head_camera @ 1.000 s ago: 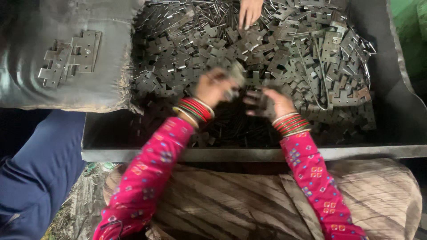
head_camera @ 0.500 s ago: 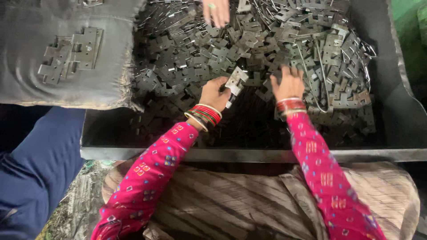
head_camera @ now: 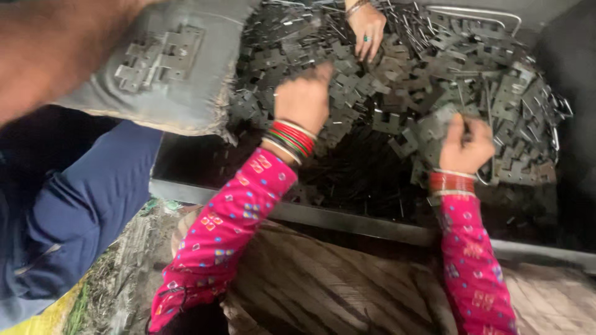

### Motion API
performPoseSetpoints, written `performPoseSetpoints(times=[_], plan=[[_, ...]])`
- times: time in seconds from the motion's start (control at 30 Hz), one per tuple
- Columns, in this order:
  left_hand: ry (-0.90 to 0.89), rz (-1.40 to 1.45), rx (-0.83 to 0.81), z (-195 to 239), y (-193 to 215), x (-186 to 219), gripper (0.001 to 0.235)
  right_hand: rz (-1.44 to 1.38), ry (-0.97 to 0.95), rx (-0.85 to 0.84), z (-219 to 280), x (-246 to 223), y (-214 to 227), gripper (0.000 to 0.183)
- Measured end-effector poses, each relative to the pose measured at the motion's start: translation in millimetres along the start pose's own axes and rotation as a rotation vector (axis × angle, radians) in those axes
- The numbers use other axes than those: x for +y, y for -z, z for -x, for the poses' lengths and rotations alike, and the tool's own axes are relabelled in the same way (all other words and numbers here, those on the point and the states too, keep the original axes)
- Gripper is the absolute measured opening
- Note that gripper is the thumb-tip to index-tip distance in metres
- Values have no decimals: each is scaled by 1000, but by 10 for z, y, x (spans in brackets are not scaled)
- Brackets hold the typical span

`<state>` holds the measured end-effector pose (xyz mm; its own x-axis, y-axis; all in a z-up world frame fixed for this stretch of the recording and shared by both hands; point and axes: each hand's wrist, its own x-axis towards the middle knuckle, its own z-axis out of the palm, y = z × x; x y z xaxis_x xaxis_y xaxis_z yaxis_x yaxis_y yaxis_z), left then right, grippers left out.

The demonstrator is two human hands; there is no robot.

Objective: The person sorts through a bin of metal parts by hand, picking up individual metal pieces and placing them onto a padded surface or back into the bin while other people also reach into the shared container.

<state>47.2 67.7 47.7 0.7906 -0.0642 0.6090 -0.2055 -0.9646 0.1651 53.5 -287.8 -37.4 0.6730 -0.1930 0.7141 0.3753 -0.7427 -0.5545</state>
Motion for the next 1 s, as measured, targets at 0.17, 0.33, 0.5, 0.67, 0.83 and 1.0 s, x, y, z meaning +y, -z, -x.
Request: performPoseSetpoints(times=[0.17,0.33,0.5,0.67,0.83,1.0], plan=[[132,-418,77,-238,205,-966,26,-261,-140,-7,105,73,62,17],[391,-740,72,-129,314,-2321,20,-358,-144,-52,133,101,61,12],[560,-795,239,299,483,-3278,18,-397,-171,-124,132,53,23,14],[464,-814,495,188,618,-3049,31,-413,-381,-227,104,-68,-3,20],[368,-720,66,-321,447,-1795,45,-758,-830,-200,-65,-115,164,19],[-51,-203,-437,-113,-223,-333,21,-1444,-759,-264,-111,-93,392,41]])
